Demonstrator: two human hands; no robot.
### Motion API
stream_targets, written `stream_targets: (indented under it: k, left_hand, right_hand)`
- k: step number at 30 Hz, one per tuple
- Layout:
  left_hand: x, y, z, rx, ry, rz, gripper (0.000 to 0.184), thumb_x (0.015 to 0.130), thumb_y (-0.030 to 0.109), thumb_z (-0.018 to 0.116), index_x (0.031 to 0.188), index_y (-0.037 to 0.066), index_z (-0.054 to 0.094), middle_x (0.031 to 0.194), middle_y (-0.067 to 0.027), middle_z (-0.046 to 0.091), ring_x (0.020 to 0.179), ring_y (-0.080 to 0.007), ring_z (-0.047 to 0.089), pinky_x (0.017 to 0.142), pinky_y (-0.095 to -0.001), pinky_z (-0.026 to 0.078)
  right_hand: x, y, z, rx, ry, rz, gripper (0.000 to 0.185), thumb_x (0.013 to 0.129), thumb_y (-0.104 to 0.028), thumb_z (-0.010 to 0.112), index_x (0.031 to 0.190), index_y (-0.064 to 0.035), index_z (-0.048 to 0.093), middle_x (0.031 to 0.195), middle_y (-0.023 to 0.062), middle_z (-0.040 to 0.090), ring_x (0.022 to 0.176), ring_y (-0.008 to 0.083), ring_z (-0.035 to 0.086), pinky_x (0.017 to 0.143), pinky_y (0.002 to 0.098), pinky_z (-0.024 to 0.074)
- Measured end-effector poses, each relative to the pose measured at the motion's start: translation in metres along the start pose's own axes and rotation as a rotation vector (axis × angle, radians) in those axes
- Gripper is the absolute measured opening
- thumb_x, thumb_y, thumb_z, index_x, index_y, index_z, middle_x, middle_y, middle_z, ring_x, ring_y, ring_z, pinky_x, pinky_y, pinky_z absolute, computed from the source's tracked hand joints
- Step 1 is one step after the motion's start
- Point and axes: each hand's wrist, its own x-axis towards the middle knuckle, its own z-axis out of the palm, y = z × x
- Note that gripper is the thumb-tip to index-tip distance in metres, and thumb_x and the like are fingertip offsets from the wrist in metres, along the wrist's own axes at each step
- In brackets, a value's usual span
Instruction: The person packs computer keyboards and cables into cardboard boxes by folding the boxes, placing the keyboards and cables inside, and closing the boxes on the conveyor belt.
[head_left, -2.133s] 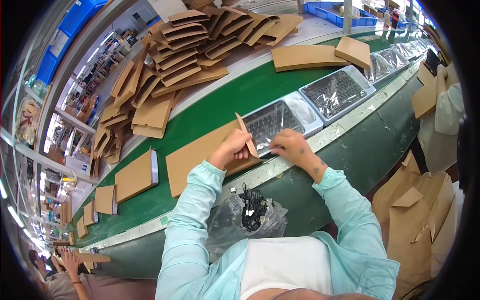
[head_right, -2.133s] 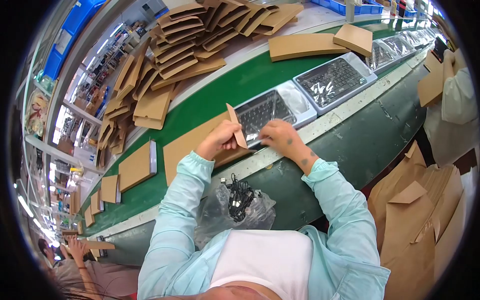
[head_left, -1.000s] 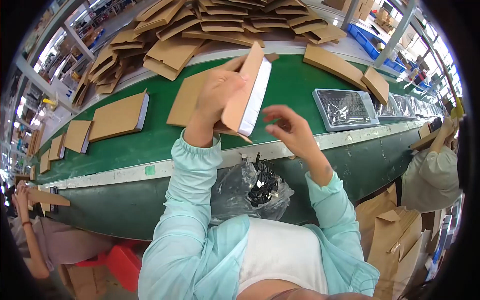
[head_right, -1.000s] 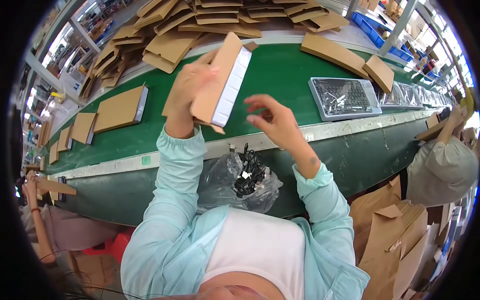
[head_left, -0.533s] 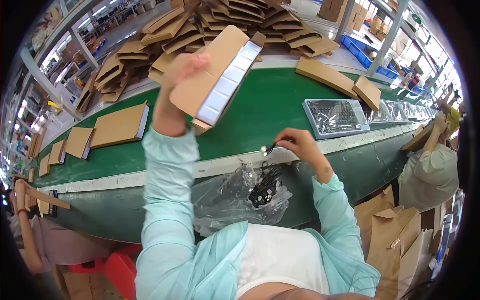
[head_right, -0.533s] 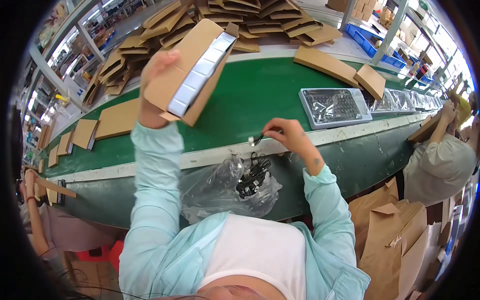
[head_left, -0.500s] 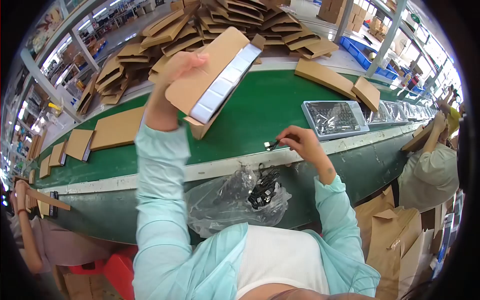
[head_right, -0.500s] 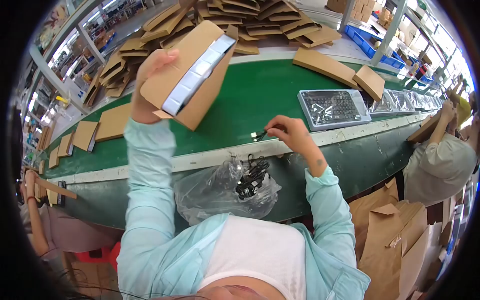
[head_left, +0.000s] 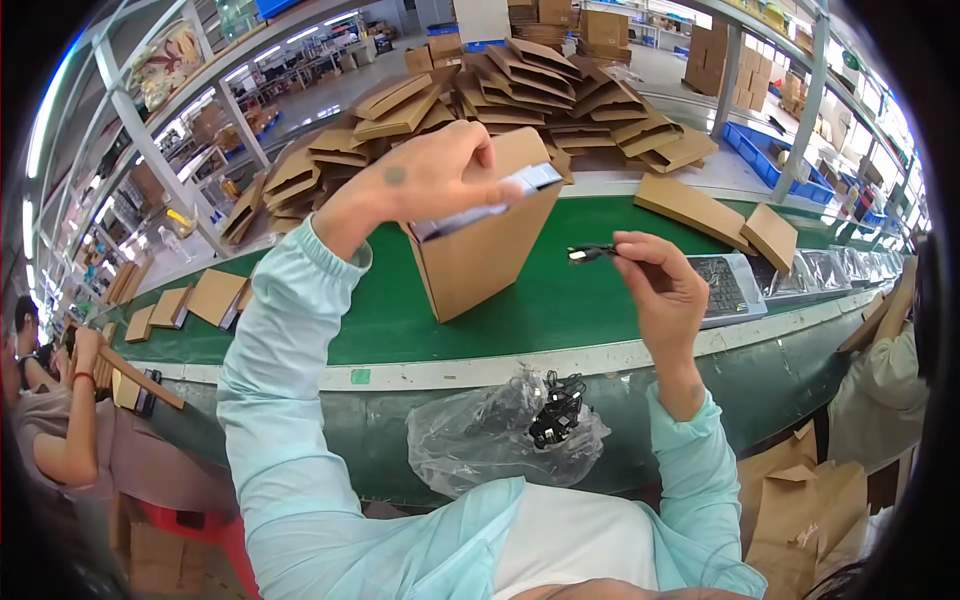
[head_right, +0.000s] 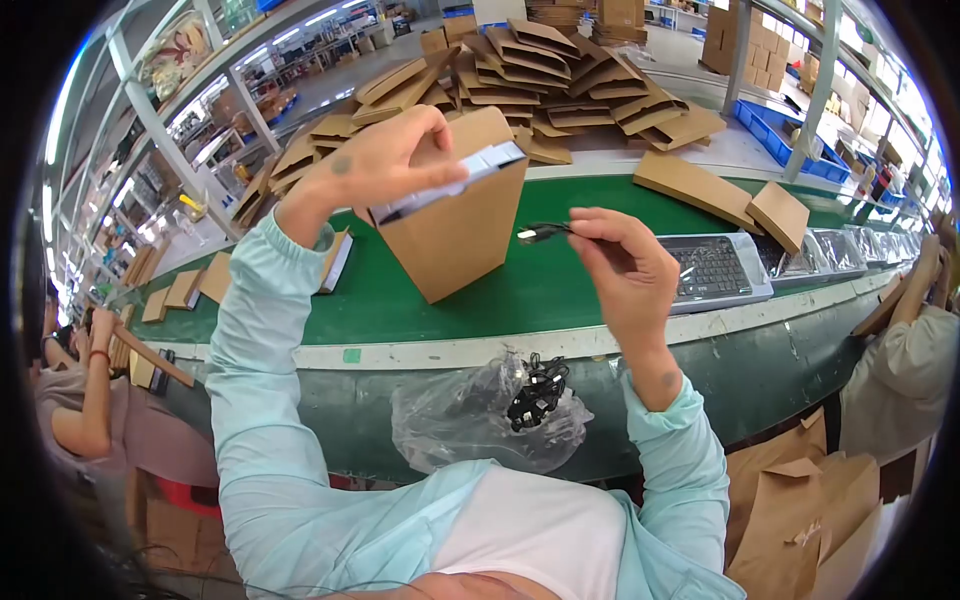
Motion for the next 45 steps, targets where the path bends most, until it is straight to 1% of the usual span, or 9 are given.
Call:
stream_targets:
  k: [5,9,16,20,23,26,32,35,45]
  left_hand:
    - [-0.004,0.001,-0.001,-0.155,-0.048,0.026,0.045,0.083,0.036,0.072,0.104,-0.001,0.057,0.101,-0.0173,0.061,0.094,-0.029,0.06,0.081,-0.0368,0.048]
    - [-0.008,0.005,0.002,-0.127,-0.027,-0.021,0.043,0.084,0.033,0.072,0.105,-0.001,0.057,0.102,-0.0182,0.061,0.094,-0.0303,0.059,0.082,-0.0377,0.048]
    - [-0.014,0.009,0.009,-0.167,0.009,0.015,0.042,0.085,0.033,0.07,0.104,-0.002,0.056,0.101,-0.0196,0.061,0.093,-0.0323,0.06,0.082,-0.0387,0.048]
    - [-0.016,0.015,0.01,-0.159,-0.012,-0.041,0.039,0.087,0.031,0.071,0.106,0.0,0.056,0.099,-0.0151,0.059,0.092,-0.026,0.058,0.081,-0.0358,0.047]
    - [-0.018,0.012,0.006,-0.235,0.007,-0.114,0.042,0.087,0.034,0.072,0.105,-0.001,0.056,0.1,-0.0159,0.06,0.092,-0.0261,0.058,0.081,-0.0358,0.047]
    - [-0.018,0.006,0.008,-0.262,-0.005,-0.074,0.043,0.087,0.034,0.072,0.105,-0.002,0.057,0.1,-0.016,0.06,0.091,-0.0254,0.058,0.08,-0.0353,0.047]
    - [-0.017,0.008,0.011,-0.259,0.021,-0.108,0.05,0.083,0.039,0.074,0.104,-0.004,0.057,0.1,-0.0187,0.06,0.091,-0.0282,0.059,0.08,-0.0364,0.048]
    - [-0.019,0.008,0.008,-0.243,-0.019,-0.115,0.049,0.085,0.04,0.075,0.105,-0.002,0.057,0.103,-0.016,0.059,0.094,-0.025,0.057,0.082,-0.0342,0.047]
    - [-0.022,0.006,0.011,-0.281,-0.006,-0.135,0.049,0.084,0.039,0.077,0.105,-0.001,0.057,0.099,-0.0147,0.061,0.09,-0.0218,0.057,0.081,-0.0334,0.047]
  right_hand:
    - [0.006,-0.016,0.043,-0.021,0.049,-0.129,0.019,0.081,0.01,0.072,0.096,-0.0008,0.072,0.106,0.0099,0.072,0.091,0.0149,0.07,0.075,0.0253,0.058]
    - [0.001,-0.018,0.068,-0.282,0.041,-0.456,0.022,0.074,0.01,0.075,0.093,-0.0021,0.072,0.1,0.0116,0.073,0.087,0.0238,0.072,0.073,0.0292,0.0582]
    - [0.0,-0.013,0.09,-0.425,-0.04,-0.749,0.021,0.075,0.007,0.077,0.094,-0.0002,0.072,0.1,0.0134,0.072,0.085,0.0249,0.072,0.071,0.031,0.0586]
    - [-0.005,-0.021,0.101,-0.271,-0.191,-0.581,0.022,0.077,0.008,0.074,0.096,-0.0016,0.072,0.1,0.0115,0.072,0.087,0.0265,0.071,0.074,0.0331,0.0585]
    - [0.001,-0.027,0.1,-0.259,-0.198,-0.442,0.022,0.077,0.009,0.074,0.096,-0.0024,0.072,0.1,0.0111,0.071,0.087,0.0242,0.071,0.073,0.0318,0.0579]
    - [0.005,-0.013,0.098,-0.196,-0.142,-0.39,0.029,0.077,0.009,0.072,0.101,-0.0058,0.072,0.105,0.0085,0.069,0.089,0.0238,0.069,0.072,0.0332,0.0564]
    - [0.009,-0.014,0.095,-0.233,-0.152,-0.399,0.026,0.072,0.007,0.077,0.093,-0.0071,0.073,0.097,0.0056,0.07,0.083,0.0207,0.068,0.069,0.0304,0.0545]
    - [0.013,-0.01,0.098,-0.156,-0.202,-0.388,0.025,0.07,0.006,0.079,0.092,-0.006,0.072,0.092,0.0048,0.071,0.08,0.0211,0.068,0.068,0.0308,0.054]
    - [0.033,-0.007,0.087,-0.155,-0.364,-0.583,0.029,0.071,0.001,0.078,0.097,-0.0071,0.067,0.093,0.004,0.071,0.082,0.0238,0.067,0.071,0.0346,0.0525]
